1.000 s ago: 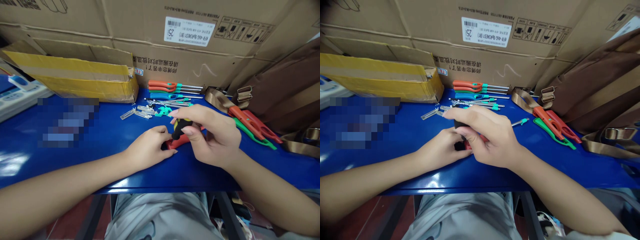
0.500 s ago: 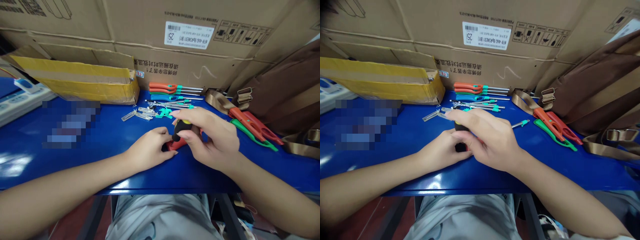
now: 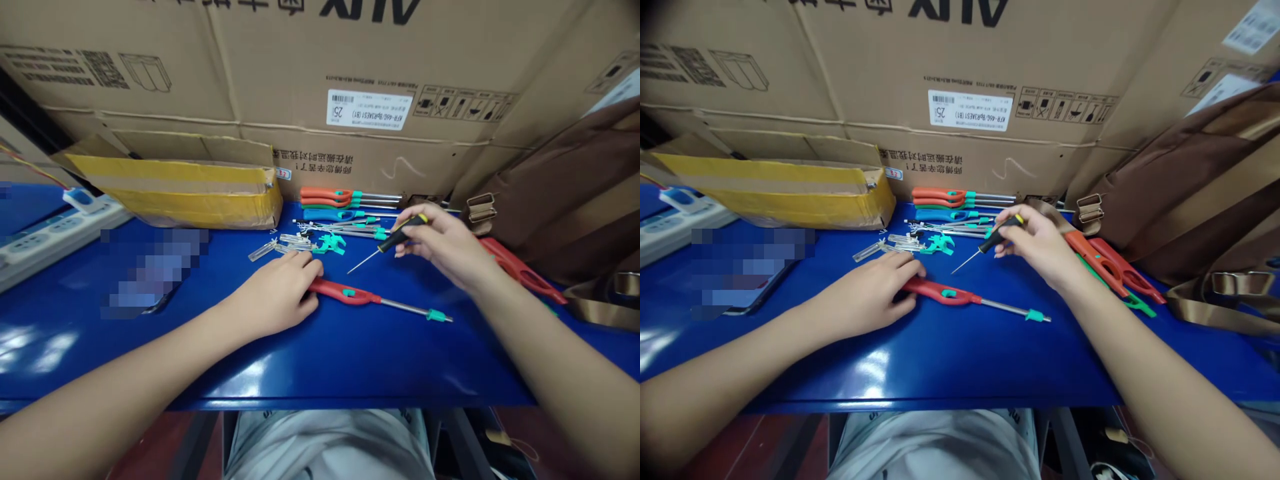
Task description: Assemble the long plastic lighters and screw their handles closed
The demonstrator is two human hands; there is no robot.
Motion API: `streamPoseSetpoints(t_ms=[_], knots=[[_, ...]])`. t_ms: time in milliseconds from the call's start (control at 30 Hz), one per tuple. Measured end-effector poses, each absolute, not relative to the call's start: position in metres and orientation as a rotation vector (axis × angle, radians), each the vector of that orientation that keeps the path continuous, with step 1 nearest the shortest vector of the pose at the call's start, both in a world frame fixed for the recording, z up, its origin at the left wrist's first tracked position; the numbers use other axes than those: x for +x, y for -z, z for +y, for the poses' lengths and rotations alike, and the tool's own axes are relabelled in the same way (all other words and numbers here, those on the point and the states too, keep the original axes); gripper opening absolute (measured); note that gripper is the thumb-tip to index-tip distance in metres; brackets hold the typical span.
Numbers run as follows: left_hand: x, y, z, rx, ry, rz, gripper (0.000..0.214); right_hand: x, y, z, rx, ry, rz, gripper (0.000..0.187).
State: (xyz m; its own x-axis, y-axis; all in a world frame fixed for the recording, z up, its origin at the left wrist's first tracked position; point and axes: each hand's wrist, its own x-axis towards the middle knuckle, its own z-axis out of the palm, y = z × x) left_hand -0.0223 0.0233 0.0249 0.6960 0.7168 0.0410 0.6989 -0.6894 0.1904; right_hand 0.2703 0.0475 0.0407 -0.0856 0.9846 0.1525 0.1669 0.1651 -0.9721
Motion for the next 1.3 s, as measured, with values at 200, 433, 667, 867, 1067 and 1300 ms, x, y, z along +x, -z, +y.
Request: streamPoseSetpoints(t_ms=[200,433,667,867,1067,1300], knots=[[-0.019,-0.016,0.026,2.728,-0.250,1.056,0.033,0.290,-0.029,0.053,-1.364,-1.250,-1.862,0.032],[-0.022,-0.021,0.030,2.716,-0.177,0.857,0.032,0.300,-0.023,0.054,-1.304,-0.678,-2.405,0.020],[-0.025,-0.030,0.036,2.526,-0.296,0.765,0.029,0.300,-0.030,0.049,-1.249,-0.492,-2.396,0.024],[-0.037,-0.029,0.058,2.292,-0.644,0.906,0.029,0.315,-0.049,0.045,-1.256,-0.429,-2.386,0.033],[-0.038,-0.028,0.067,1.917,-0.835,1.125,0.041,0.325,-0.046,0.048,-1.319,-0.386,-2.330,0.032],[-0.036,-0.028,0.064,1.940,-0.854,1.115,0.043,0.322,-0.049,0.046,-1.292,-0.469,-2.389,0.033]])
